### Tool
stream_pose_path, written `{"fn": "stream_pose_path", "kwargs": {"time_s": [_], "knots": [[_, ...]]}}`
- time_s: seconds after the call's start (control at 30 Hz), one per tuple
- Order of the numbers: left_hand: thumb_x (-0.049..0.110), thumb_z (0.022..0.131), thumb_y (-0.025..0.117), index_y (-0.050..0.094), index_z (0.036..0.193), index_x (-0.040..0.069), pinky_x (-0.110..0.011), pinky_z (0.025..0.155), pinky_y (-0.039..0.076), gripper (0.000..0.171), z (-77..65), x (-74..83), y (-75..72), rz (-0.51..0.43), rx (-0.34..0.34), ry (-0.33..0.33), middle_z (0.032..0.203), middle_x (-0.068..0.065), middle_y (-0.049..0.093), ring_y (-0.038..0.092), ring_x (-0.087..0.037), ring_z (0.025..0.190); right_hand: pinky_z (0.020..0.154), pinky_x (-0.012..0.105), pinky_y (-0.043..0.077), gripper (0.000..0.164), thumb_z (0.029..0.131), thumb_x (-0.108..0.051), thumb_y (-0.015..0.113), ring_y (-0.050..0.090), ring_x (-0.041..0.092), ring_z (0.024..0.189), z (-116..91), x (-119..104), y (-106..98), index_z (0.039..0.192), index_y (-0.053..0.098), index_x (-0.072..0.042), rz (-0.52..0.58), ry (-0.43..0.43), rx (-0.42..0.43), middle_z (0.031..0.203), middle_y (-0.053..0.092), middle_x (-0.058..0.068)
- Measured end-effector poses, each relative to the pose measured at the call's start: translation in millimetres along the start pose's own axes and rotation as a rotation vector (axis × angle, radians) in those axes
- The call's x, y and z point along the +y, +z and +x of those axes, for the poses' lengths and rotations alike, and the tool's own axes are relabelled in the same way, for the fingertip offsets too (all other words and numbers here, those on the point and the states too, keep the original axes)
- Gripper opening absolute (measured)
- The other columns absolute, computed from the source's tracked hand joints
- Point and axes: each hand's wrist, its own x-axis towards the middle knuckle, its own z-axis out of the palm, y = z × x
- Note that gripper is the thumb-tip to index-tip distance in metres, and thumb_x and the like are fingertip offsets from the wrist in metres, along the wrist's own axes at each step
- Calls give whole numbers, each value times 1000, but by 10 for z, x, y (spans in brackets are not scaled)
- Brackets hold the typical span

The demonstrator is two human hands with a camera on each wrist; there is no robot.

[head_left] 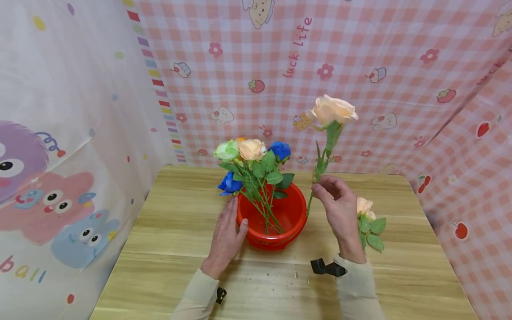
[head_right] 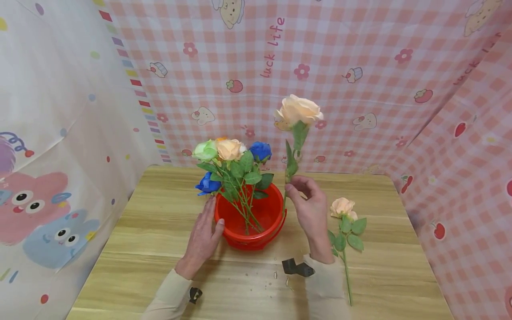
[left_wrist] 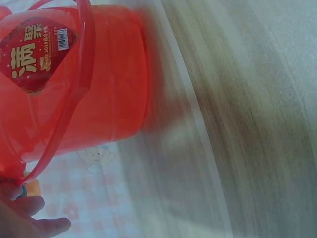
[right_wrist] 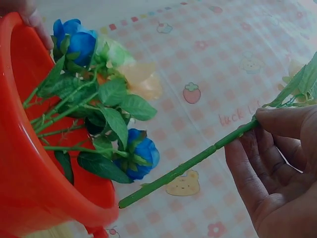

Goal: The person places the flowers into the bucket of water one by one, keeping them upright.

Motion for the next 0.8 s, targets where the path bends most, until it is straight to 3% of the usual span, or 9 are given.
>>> {"fn": "stream_pose_path", "kwargs": {"time_s": [0.37,0.8], "knots": [[33,106,46,30,162,1,-66,117,30,67,6,7,-4,4,4,4,166,-17,33,33,-39,151,82,27,60,20,95,-1,71,69,20,96,59,69,171,112,68,7,25,8,-47,98,70,5],[26,104,52,30,162,0,-66,117,30,66,7,0,3,-6,10,5,166,-17,34,35,-40,150,85,21,56,20,95,-4,71,66,17,98,113,239,290,113,67,5,-85,93,-111,107,67,18]]}}
